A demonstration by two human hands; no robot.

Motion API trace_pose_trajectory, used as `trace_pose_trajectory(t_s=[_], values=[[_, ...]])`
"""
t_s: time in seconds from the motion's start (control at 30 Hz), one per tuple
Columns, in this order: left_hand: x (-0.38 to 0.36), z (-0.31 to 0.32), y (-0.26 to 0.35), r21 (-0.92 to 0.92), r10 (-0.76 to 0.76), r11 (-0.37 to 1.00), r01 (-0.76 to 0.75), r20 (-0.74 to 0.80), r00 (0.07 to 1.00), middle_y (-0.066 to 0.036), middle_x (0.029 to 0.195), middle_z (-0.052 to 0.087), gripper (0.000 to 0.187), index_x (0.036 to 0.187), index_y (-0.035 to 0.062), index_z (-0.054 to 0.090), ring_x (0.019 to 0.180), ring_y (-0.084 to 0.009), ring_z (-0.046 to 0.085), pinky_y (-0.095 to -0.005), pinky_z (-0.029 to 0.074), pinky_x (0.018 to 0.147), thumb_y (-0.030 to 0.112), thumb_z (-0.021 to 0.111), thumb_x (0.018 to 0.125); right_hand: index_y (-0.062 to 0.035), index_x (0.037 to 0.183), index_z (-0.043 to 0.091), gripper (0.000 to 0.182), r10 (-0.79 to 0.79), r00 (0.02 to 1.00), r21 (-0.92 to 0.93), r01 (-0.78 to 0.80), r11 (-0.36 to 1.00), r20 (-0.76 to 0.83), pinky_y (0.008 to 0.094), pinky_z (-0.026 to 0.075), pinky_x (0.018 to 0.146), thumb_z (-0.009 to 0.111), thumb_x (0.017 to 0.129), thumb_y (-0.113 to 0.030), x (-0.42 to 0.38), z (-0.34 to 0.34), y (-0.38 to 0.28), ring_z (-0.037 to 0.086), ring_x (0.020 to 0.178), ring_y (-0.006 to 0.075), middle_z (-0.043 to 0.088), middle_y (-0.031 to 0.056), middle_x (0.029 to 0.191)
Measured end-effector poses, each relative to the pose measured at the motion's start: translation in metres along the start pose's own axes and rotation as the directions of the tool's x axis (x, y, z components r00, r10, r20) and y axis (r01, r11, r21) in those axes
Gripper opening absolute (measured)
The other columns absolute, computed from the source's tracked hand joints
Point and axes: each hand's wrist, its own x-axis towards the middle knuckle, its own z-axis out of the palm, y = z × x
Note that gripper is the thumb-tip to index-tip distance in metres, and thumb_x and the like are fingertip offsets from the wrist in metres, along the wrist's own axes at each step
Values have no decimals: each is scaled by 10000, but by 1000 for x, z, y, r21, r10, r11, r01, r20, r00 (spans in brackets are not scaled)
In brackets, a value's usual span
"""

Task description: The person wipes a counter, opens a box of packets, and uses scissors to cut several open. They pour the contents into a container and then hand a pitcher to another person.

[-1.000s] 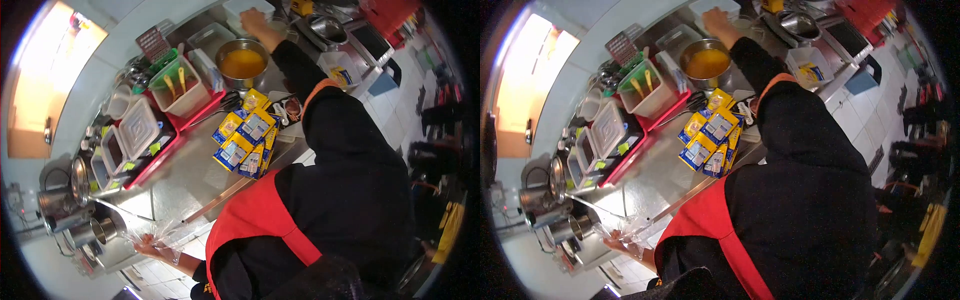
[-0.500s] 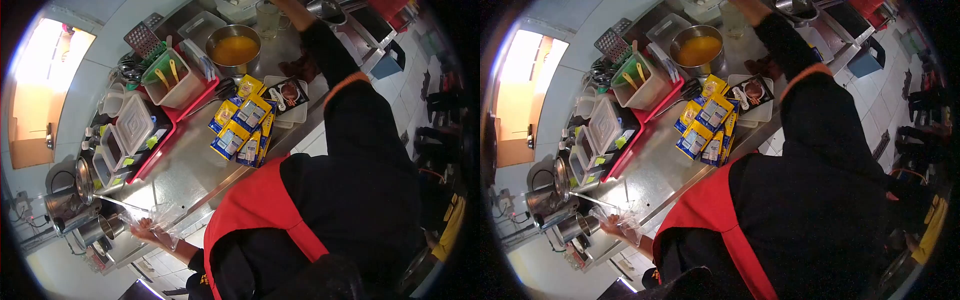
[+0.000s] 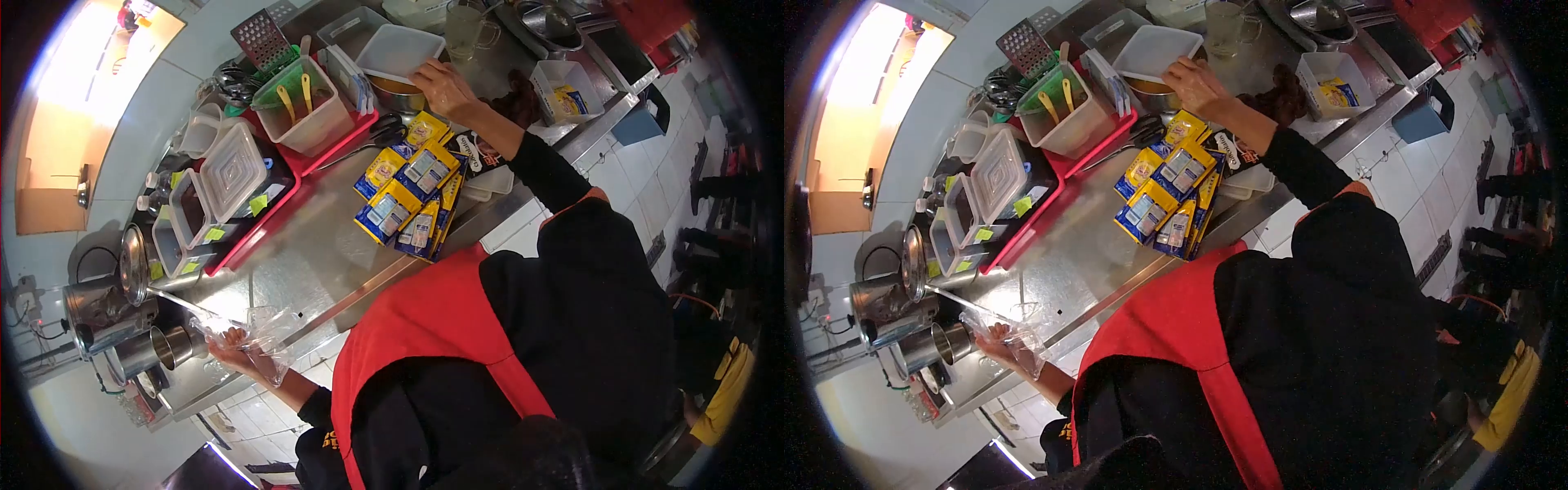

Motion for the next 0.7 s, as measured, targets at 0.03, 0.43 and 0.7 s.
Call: trace_pose_trajectory(t_s=[0.03,0.43,0.7], values=[[3,-6,-1,-17,-18,1000,18,16,1000,30,517,307,271,658,128,400,467,-83,278,-239,216,444,332,483,816,-54,959,546,295,-9,1000,30,10,1000,-26,381,399,809,553,664,-62,-1,-3,-2,464,971,227,512,67,974],[11,-23,-3,-41,-47,998,46,-20,999,22,531,288,272,699,130,376,462,-94,292,-240,220,426,338,512,811,-51,949,553,285,-15,998,119,8,993,60,379,396,797,534,665,-48,2,3,-21,461,991,239,525,74,955],[16,-48,-8,-22,6,1000,-6,0,1000,24,551,302,237,801,114,456,482,-98,310,-235,260,436,346,495,829,-43,942,563,223,37,998,61,-40,997,48,381,394,805,539,722,-61,12,-6,-43,467,984,237,536,73,963]])
